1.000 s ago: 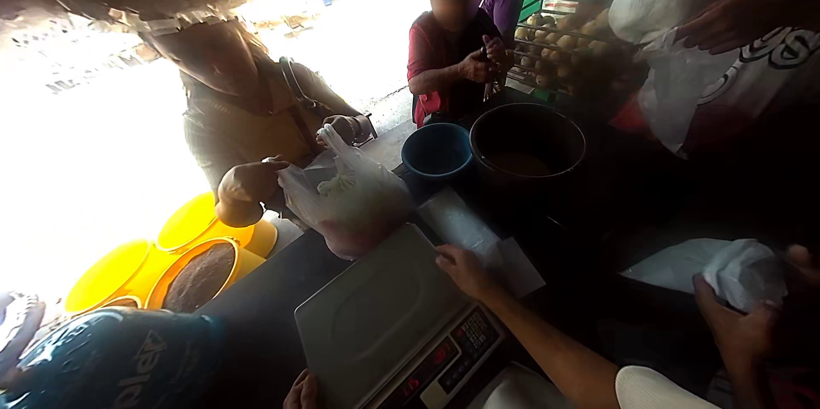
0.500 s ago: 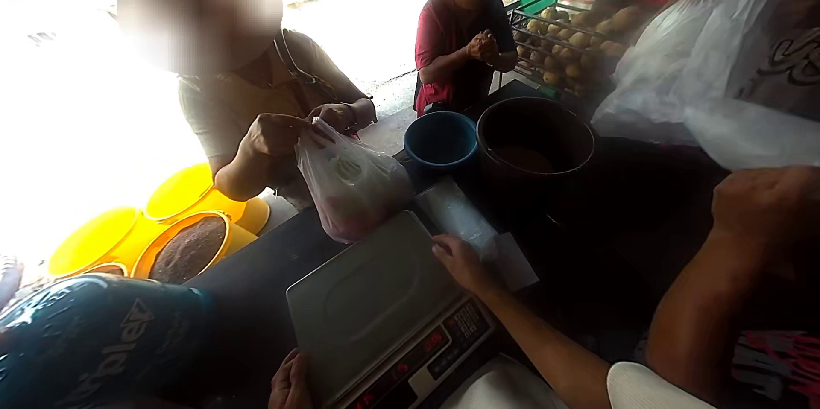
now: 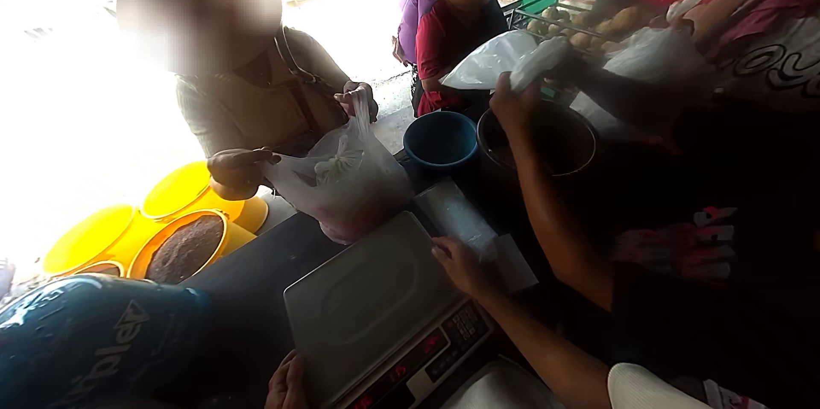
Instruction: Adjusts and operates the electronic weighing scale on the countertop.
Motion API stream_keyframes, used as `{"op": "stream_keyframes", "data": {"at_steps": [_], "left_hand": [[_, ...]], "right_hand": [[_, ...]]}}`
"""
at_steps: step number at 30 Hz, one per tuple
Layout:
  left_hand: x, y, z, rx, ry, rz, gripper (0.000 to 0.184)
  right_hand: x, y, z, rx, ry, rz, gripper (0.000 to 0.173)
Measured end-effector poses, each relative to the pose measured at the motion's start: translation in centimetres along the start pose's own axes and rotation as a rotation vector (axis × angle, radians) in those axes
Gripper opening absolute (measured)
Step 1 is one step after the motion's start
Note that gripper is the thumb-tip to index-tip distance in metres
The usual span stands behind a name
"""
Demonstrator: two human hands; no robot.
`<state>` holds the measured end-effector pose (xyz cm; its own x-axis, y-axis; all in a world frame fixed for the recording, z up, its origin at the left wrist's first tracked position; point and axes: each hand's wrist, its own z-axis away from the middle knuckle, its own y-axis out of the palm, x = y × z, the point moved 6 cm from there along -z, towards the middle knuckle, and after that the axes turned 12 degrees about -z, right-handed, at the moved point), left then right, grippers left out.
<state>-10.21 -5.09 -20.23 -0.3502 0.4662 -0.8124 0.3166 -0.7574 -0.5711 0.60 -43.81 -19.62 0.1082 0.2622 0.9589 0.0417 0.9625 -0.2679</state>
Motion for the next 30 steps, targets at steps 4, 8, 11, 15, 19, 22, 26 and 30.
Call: {"op": "stream_keyframes", "data": {"at_steps": [4,8,11,15,19,22,26,30], "left_hand": [[-0.05,0.13,0.14,-0.009,0.0,0.003,0.039],[0.07,0.15,0.16,-0.029,0.003,0.014,0.038],[-0.05,0.17,0.18,-0.032,0.0,0.015,0.038],[-0.12,0.22,0.27,-0.04,0.003,0.034,0.039],[-0.09,0.22,0.24,-0.042,0.007,0.039,0.038],[-0.27,0.19,0.28,-0.039,0.012,0.032,0.038],[-0.31,0.14,0.28,-0.036,0.006,0.04,0.039],[-0.03,0.16,0.18,-0.027,0.011,0.049,0.038]], "right_hand": [[-0.02,-0.03,0.05,-0.012,-0.009,-0.004,0.037],[-0.16,0.05,-0.05,-0.02,-0.028,-0.001,0.037],[-0.15,0.05,-0.04,-0.02,-0.03,0.002,0.037],[-0.21,0.12,-0.06,-0.022,-0.034,0.001,0.037],[-0.17,0.08,-0.01,-0.029,-0.043,-0.001,0.037],[-0.15,0.07,0.01,-0.024,-0.039,-0.006,0.037],[-0.04,0.07,0.03,-0.025,-0.038,-0.005,0.036],[-0.08,0.09,0.01,-0.033,-0.045,-0.013,0.036]]}}
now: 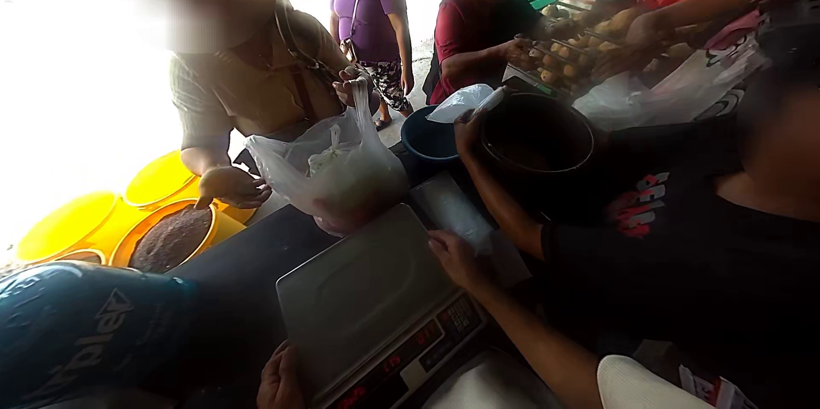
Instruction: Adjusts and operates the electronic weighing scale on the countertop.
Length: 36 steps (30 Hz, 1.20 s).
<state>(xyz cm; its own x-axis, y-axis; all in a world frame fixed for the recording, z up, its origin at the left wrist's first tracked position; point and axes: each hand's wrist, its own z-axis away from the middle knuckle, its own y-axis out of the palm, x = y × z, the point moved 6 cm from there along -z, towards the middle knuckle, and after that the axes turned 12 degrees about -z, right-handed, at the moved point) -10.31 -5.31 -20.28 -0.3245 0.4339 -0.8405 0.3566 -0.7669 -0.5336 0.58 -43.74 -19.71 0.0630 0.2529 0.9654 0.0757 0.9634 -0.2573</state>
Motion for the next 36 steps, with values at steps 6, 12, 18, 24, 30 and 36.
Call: {"op": "stream_keyframes", "data": {"at_steps": [6,12,18,24,30,36], "left_hand": [[-0.1,-0.1,0.1,0.001,0.007,0.009,0.035],[-0.2,-0.1,0.2,0.0,0.007,0.005,0.035],[-0.7,0.0,0.0,-0.003,0.006,-0.02,0.036],[-1.4,-0.5,0.3,0.019,-0.006,-0.071,0.035],[-0.5,-0.1,-0.1,0.009,-0.052,0.09,0.029],[-0.6,0.3,0.0,0.009,-0.024,0.081,0.031]], "right_hand": [[-0.1,0.0,0.1,-0.005,-0.007,-0.004,0.036],[-0.2,0.1,0.0,-0.005,-0.005,-0.014,0.036],[0.1,-0.3,0.1,-0.02,0.005,-0.035,0.036],[-0.3,-0.2,0.3,-0.009,0.045,0.035,0.034],[-0.9,0.2,0.1,-0.024,0.055,-0.008,0.029],[-0.7,-0.1,0.1,-0.022,0.038,0.024,0.028]]}}
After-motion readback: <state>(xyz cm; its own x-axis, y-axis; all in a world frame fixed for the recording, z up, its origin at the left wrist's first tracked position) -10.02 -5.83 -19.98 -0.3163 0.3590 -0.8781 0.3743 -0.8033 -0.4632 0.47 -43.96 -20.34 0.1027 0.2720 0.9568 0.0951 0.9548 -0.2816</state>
